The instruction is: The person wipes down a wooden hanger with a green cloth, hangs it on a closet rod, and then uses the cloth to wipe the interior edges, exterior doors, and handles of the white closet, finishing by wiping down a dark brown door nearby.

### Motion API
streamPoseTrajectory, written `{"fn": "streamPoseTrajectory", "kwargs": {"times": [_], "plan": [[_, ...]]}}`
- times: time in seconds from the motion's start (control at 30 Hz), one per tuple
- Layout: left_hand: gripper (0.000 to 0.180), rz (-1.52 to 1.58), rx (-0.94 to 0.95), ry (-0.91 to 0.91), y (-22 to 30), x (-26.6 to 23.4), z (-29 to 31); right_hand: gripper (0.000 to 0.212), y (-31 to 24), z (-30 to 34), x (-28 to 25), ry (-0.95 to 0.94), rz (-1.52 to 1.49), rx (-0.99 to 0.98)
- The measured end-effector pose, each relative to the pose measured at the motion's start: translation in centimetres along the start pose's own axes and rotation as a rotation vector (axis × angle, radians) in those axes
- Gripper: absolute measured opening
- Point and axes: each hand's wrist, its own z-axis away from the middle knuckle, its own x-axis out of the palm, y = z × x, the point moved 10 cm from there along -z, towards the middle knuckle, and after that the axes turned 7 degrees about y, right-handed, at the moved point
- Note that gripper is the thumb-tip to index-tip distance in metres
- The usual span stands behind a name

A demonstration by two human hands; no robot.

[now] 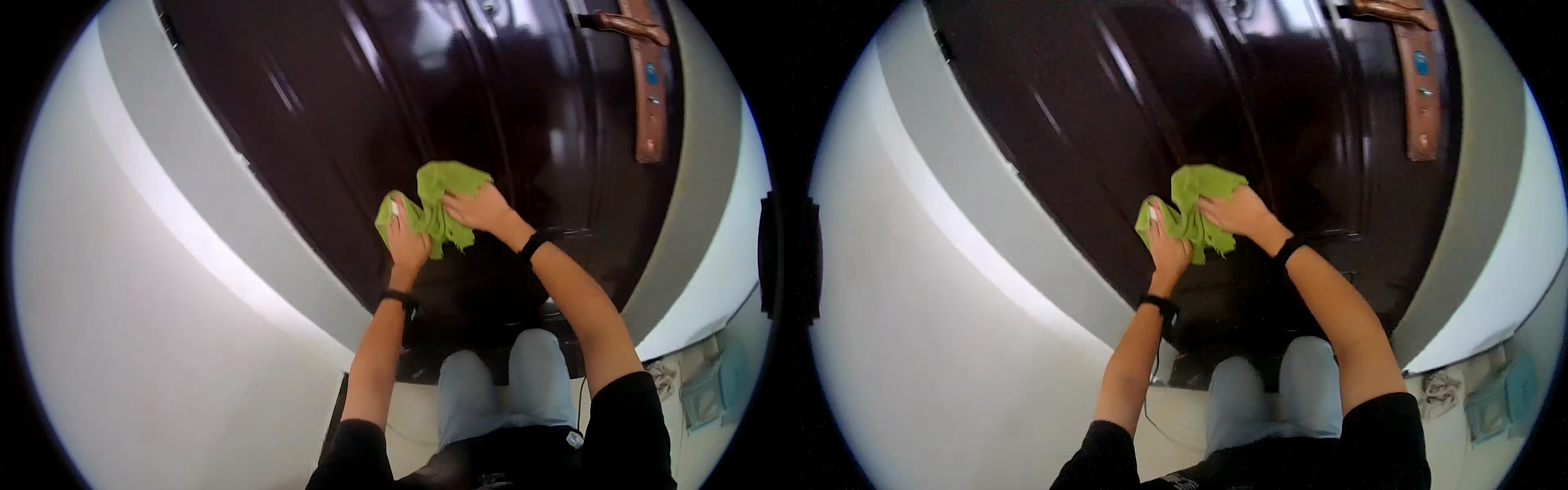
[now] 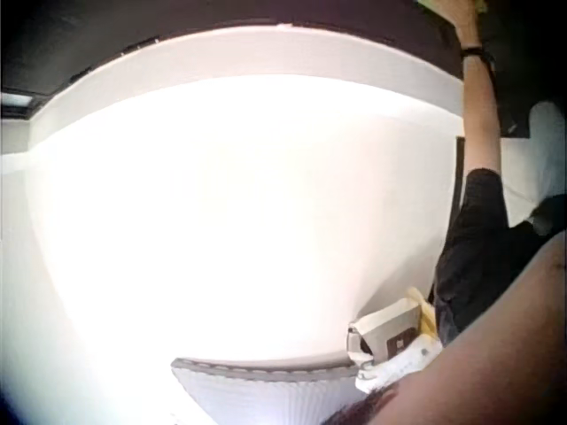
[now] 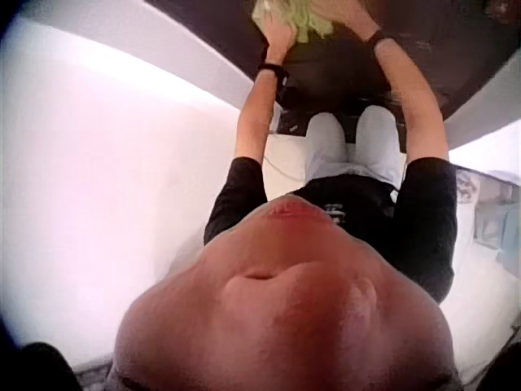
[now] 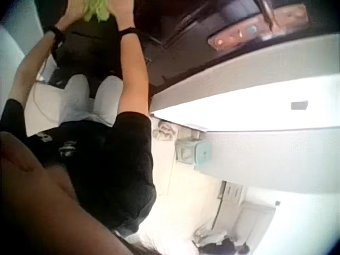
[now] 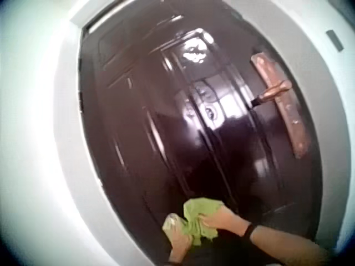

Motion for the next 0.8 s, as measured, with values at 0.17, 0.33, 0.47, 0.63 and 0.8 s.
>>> {"fn": "streamPoseTrajectory", "kwargs": {"times": [0.17,0.33,0.47,0.63,0.8], "plan": [[0.077,0.217,0.045,-0.069,5.8,2.8,-1.6,0.026,2.8,4.2,-4.5,0.07,0.148,0.01],[0.077,0.238,0.246,0.157,12.7,-2.8,-14.9,0.045,11.1,1.0,-14.6,0.159,0.629,0.233],[0.073,0.206,0.349,0.324,18.9,-4.2,-21.8,0.055,16.8,-0.5,-22.9,0.396,0.657,0.291],[0.077,0.188,0.38,0.41,26.6,-4.0,-23.7,0.058,19.5,0.8,-27.0,0.479,0.811,0.332],[0.079,0.132,0.457,0.508,30.8,-3.2,-22.3,0.059,19.3,1.9,-25.5,0.417,0.725,0.355]]}}
